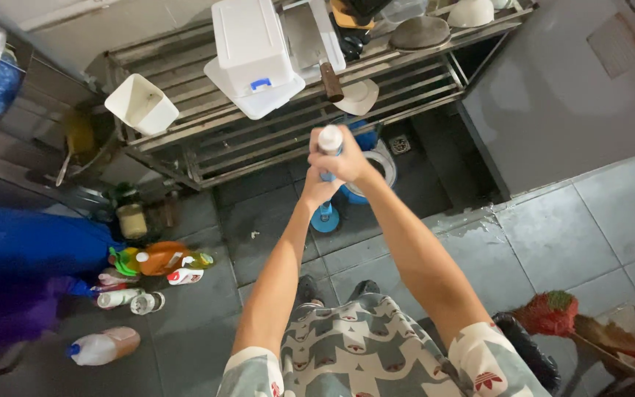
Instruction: The recorder assembles a spinning mop bucket and attaches the mop head to the handle in a restaurant prep area.
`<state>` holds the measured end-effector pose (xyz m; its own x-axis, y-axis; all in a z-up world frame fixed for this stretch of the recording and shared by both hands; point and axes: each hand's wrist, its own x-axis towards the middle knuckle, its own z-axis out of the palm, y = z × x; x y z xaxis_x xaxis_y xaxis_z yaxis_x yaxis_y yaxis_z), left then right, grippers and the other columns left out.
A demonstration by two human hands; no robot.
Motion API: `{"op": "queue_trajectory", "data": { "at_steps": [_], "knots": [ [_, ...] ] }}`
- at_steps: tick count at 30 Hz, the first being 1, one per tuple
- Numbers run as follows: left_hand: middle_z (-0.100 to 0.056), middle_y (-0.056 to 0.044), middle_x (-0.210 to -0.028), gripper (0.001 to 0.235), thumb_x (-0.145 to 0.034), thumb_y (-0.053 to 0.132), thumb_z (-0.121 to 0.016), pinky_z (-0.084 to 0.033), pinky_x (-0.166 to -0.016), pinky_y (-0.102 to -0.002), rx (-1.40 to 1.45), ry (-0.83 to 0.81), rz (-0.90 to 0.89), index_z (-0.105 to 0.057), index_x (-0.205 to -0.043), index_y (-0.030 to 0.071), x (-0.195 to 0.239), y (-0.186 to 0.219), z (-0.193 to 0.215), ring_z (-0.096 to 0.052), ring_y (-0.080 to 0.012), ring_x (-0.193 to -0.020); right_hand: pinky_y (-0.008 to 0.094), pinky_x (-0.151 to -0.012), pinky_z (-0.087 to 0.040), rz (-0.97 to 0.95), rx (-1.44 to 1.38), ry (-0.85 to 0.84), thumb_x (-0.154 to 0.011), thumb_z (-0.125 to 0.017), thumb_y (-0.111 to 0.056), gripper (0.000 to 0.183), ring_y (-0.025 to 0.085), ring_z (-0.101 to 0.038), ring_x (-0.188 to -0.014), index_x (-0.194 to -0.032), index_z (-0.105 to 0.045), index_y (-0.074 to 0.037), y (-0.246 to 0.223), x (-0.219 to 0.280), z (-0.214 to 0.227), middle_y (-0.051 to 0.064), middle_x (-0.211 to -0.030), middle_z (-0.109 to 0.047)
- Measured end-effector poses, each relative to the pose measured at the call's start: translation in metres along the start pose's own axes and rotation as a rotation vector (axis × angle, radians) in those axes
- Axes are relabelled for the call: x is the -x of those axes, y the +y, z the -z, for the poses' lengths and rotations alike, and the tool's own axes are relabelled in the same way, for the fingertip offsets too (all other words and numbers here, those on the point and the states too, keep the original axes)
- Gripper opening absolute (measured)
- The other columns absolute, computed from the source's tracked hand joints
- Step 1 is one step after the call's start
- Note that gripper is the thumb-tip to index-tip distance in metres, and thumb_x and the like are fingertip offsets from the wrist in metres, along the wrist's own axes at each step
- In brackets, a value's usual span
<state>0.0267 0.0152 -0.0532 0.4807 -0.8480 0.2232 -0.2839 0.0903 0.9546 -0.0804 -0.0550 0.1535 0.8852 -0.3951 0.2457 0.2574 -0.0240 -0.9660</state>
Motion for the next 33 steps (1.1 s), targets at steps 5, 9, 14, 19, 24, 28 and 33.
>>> {"op": "queue_trajectory", "data": {
  "at_steps": [5, 9, 14, 19, 24, 28, 33],
  "knots": [
    [-0.065, -0.007, -0.127, 0.053, -0.078, 0.008, -0.08, -0.05, -0.102, -0.036, 0.051, 0.01, -0.125, -0.061, -0.128, 0.005, 0.005, 0.005, 0.002, -0.062, -0.02, -0.119, 0.027, -0.06, -0.044, 0.039, 0.034, -0.025, -0.074, -0.074, -0.003, 0.015, 0.008, -0.055, -0.065, -0.073, -0.059, -0.002, 0.012, 0.005, -0.005, 0.0, -0.068, -0.058],
    [-0.064, -0.005, -0.124, 0.052, -0.077, 0.004, -0.079, -0.05, -0.102, -0.037, 0.16, -0.042, -0.162, -0.061, -0.125, 0.005, -0.003, 0.058, 0.007, -0.061, -0.0201, -0.118, 0.027, -0.058, -0.043, 0.001, 0.068, 0.001, -0.073, -0.071, -0.006, 0.013, 0.008, -0.055, -0.062, -0.072, -0.059, -0.002, -0.036, 0.004, -0.008, 0.0, -0.065, -0.057],
    [-0.062, -0.006, -0.127, 0.053, -0.077, 0.003, -0.08, -0.049, -0.104, -0.036, 0.115, -0.033, -0.203, -0.06, -0.126, 0.004, 0.001, 0.027, 0.002, -0.06, -0.0206, -0.12, 0.027, -0.062, -0.044, 0.074, 0.134, -0.035, -0.073, -0.071, -0.006, 0.013, 0.009, -0.054, -0.065, -0.074, -0.059, -0.001, -0.011, 0.006, -0.002, 0.0, -0.067, -0.058],
    [-0.065, -0.007, -0.12, 0.052, -0.073, 0.006, -0.083, -0.049, -0.098, -0.036, -0.01, -0.044, -0.157, -0.062, -0.121, 0.003, 0.003, 0.023, 0.006, -0.062, -0.0203, -0.115, 0.027, -0.064, -0.046, 0.111, 0.14, -0.099, -0.072, -0.071, -0.006, 0.013, 0.008, -0.054, -0.068, -0.075, -0.06, -0.001, 0.012, 0.008, 0.005, 0.0, -0.07, -0.058],
    [-0.073, -0.008, -0.109, 0.04, -0.074, 0.014, -0.083, -0.055, -0.091, -0.035, -0.004, -0.07, -0.154, -0.069, -0.11, 0.002, -0.004, 0.089, 0.005, -0.069, -0.0185, -0.104, 0.027, -0.057, -0.043, -0.01, 0.078, -0.021, -0.074, -0.071, -0.003, 0.011, 0.009, -0.056, -0.062, -0.073, -0.06, -0.001, -0.039, 0.011, 0.008, 0.001, -0.065, -0.059],
    [-0.074, -0.009, -0.104, 0.042, -0.074, 0.019, -0.087, -0.056, -0.087, -0.035, -0.061, -0.077, 0.002, -0.07, -0.108, 0.003, -0.006, 0.061, 0.0, -0.07, -0.0179, -0.099, 0.027, -0.056, -0.042, -0.012, 0.068, 0.003, -0.076, -0.072, -0.003, 0.014, 0.01, -0.056, -0.058, -0.072, -0.059, -0.001, -0.02, 0.011, 0.014, 0.001, -0.062, -0.059],
    [-0.074, -0.007, -0.113, 0.044, -0.074, 0.012, -0.084, -0.054, -0.093, -0.034, -0.047, -0.147, -0.06, -0.07, -0.115, 0.006, -0.001, -0.001, 0.003, -0.069, -0.0169, -0.108, 0.028, -0.064, -0.045, 0.122, 0.138, -0.043, -0.074, -0.071, 0.0, 0.012, 0.008, -0.054, -0.071, -0.076, -0.06, -0.001, 0.026, 0.014, 0.013, 0.002, -0.073, -0.059]
  ]
}}
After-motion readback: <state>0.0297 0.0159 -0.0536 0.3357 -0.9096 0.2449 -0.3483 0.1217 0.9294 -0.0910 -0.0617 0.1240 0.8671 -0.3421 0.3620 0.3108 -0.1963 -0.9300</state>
